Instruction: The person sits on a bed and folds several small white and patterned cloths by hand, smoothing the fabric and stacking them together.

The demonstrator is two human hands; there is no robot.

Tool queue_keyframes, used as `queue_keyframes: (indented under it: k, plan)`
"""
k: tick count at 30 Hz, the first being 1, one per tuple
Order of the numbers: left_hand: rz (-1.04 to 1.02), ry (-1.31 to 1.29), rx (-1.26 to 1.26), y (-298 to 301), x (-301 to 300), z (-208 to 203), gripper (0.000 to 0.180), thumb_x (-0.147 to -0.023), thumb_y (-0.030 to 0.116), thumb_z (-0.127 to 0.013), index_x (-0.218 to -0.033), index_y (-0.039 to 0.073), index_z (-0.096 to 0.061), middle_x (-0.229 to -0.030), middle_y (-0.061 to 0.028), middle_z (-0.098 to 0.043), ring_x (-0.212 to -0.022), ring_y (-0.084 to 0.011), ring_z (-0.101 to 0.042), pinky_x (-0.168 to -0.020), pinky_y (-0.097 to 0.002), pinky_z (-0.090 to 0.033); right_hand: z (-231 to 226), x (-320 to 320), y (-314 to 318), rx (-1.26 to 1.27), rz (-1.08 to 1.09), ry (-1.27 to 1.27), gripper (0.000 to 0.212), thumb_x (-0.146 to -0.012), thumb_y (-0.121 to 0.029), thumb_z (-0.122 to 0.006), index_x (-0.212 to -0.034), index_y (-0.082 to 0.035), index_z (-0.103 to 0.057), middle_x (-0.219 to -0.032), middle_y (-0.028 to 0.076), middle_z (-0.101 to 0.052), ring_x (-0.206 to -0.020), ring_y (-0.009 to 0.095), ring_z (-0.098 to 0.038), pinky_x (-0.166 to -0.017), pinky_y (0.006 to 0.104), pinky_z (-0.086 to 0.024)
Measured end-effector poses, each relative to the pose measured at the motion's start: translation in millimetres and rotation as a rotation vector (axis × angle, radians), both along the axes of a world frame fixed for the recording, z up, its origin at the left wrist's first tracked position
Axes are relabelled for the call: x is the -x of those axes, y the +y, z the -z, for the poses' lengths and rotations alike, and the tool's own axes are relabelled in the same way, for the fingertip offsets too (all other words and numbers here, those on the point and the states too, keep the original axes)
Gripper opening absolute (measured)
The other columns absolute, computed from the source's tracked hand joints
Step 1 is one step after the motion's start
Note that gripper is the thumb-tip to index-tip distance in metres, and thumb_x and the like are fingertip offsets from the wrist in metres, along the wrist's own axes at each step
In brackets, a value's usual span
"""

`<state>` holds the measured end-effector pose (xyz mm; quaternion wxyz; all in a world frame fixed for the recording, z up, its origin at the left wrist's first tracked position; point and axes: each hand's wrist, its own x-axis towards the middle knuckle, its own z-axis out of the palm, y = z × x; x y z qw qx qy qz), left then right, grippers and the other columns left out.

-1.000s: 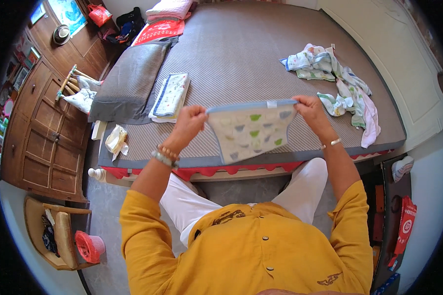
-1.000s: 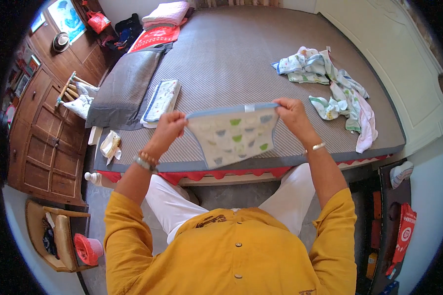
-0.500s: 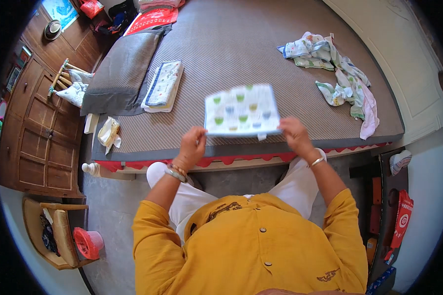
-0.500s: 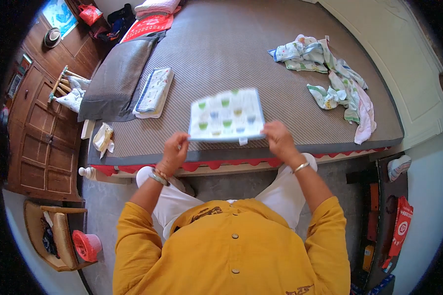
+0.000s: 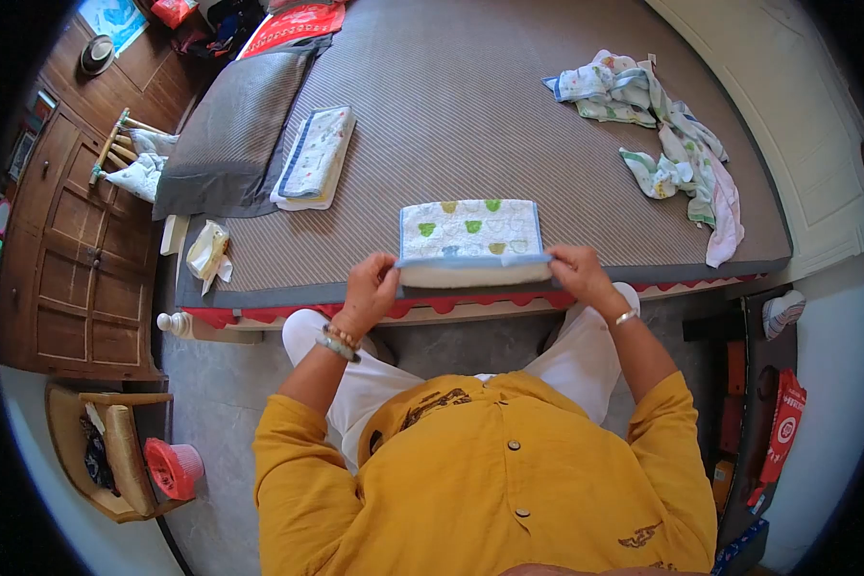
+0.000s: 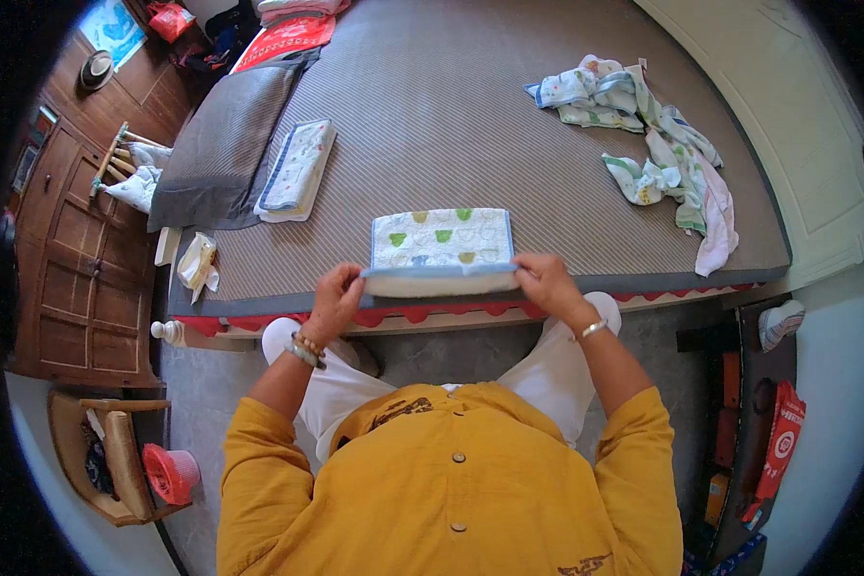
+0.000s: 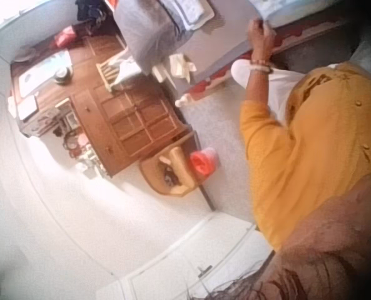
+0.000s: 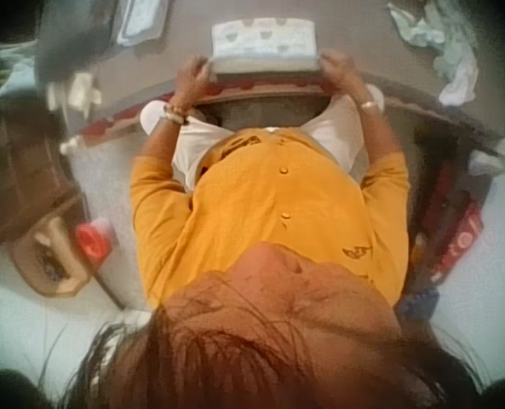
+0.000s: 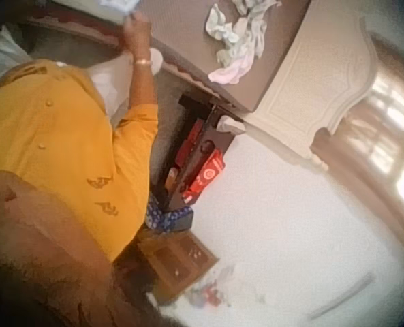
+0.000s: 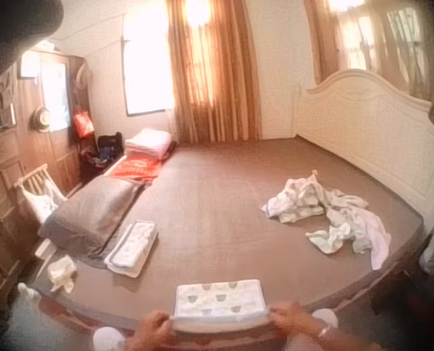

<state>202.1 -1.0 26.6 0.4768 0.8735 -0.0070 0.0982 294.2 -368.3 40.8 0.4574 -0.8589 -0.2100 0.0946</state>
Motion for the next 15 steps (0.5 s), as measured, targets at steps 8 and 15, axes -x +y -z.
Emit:
queue_keyframes:
  k: [8, 15]
  plan:
    - [-0.274, 0.048, -0.068, -4.4, -93.5, 17.5, 0.022, -0.087, 0.013, -0.059, -0.103, 0.001, -0.067, -0.089, -0.0162, -0.071, -0.080, -0.0287, -0.069, -0.074, -0.0375, -0.054, 31.9, -88.5, 40.9, 0.057, 0.204, -0.293, 0.022, -0.084, -0.017, -0.057, -0.095, -0.001, -0.069, -0.085, 0.022, -0.066, -0.078, 0.037, -0.064, -0.073, 0.0432, -0.051]
    - [-0.375, 0.010, -0.216, -10.3, -107.5, 39.8, 0.022, -0.086, 0.013, -0.058, -0.104, 0.003, -0.067, -0.092, -0.0159, -0.069, -0.087, -0.0341, -0.066, -0.082, -0.0428, -0.051, 68.3, -104.0, 53.0, 0.241, 0.301, -0.471, 0.022, -0.087, -0.018, -0.055, -0.099, -0.002, -0.066, -0.088, 0.021, -0.066, -0.083, 0.039, -0.064, -0.076, 0.0476, -0.050]
